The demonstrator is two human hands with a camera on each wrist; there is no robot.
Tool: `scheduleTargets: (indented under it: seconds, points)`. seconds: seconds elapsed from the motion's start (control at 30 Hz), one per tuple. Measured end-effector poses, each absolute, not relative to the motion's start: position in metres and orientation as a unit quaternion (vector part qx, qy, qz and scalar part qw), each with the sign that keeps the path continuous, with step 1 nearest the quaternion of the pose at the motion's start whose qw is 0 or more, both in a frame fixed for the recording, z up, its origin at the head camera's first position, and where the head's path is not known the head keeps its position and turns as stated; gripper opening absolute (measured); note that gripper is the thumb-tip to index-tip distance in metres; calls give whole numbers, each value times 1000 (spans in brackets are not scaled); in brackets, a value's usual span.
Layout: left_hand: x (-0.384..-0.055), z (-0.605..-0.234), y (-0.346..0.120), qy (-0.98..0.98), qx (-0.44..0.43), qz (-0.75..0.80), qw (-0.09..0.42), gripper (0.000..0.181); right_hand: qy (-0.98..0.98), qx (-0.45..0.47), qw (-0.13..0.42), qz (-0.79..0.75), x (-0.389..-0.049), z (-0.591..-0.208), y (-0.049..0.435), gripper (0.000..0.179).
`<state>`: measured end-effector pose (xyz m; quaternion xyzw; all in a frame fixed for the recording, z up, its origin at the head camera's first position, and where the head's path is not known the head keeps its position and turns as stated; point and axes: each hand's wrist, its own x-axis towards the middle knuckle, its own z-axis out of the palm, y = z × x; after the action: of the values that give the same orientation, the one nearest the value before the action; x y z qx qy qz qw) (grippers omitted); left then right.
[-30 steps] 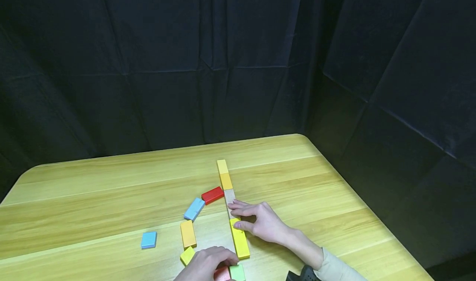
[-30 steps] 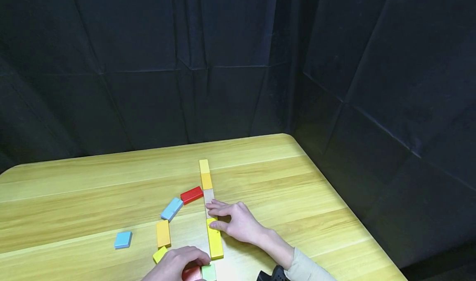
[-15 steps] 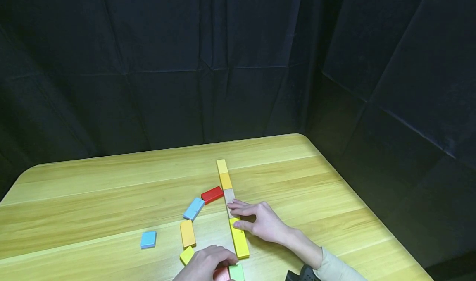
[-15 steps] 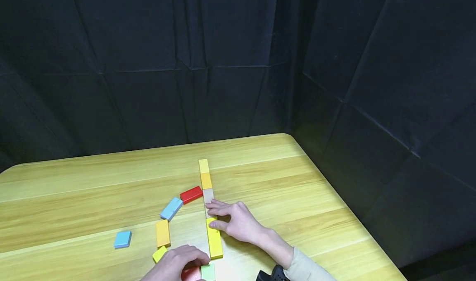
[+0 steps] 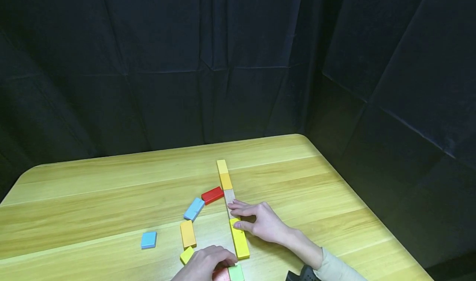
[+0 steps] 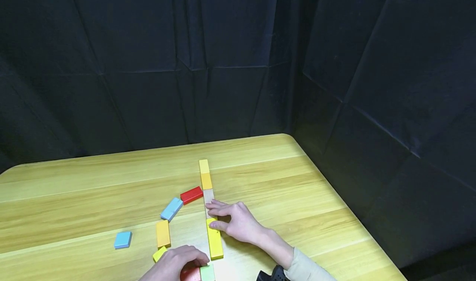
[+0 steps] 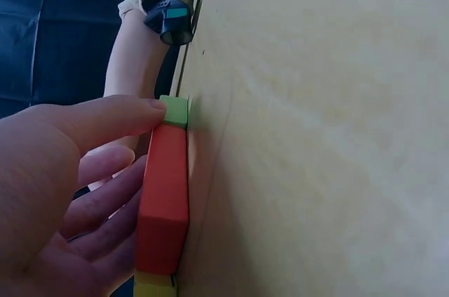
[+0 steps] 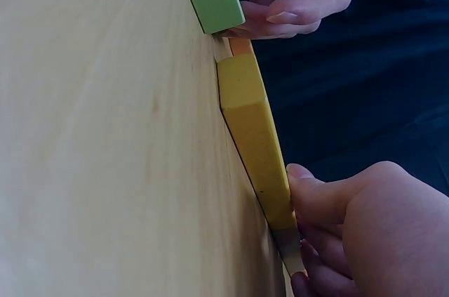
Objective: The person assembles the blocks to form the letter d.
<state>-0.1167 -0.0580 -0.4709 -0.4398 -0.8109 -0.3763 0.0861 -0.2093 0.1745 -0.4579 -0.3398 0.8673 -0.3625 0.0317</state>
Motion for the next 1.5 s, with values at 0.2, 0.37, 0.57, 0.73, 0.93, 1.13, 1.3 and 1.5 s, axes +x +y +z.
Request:
scheduleTargets:
  seconds: [0.2,0.37,0.57,0.73,0.93,1.13,1.3,1.5]
  points:
    - [-113,-453,-77,-829,-388,-398,61,27,866,-342,34,-363,-209,-457,174,38]
    - [-112,-437,-107,-857,-306,-406,78,21,868,-337,36,-364,-209,-456,173,38]
    - [-114,-438,-146,-884,-242,-370,148,26,869,-328,45,-369,-209,-456,173,37]
    - [-118,-439,-176,-909,-172,-352,139,33,869,-327,43,-369,-209,-456,173,38]
    - [-125,-441,-202,-918,-149,-354,97,37,869,-326,44,-369,-209,-457,173,38]
    - [-130,-447,-215,-918,-152,-360,68,38,870,-323,47,-370,-209,-456,173,38]
    - [-131,-450,-218,-920,-139,-365,31,36,872,-323,45,-365,-208,-456,174,38]
    - [-134,-452,-220,-919,-138,-368,22,33,873,-329,41,-358,-208,-455,174,39]
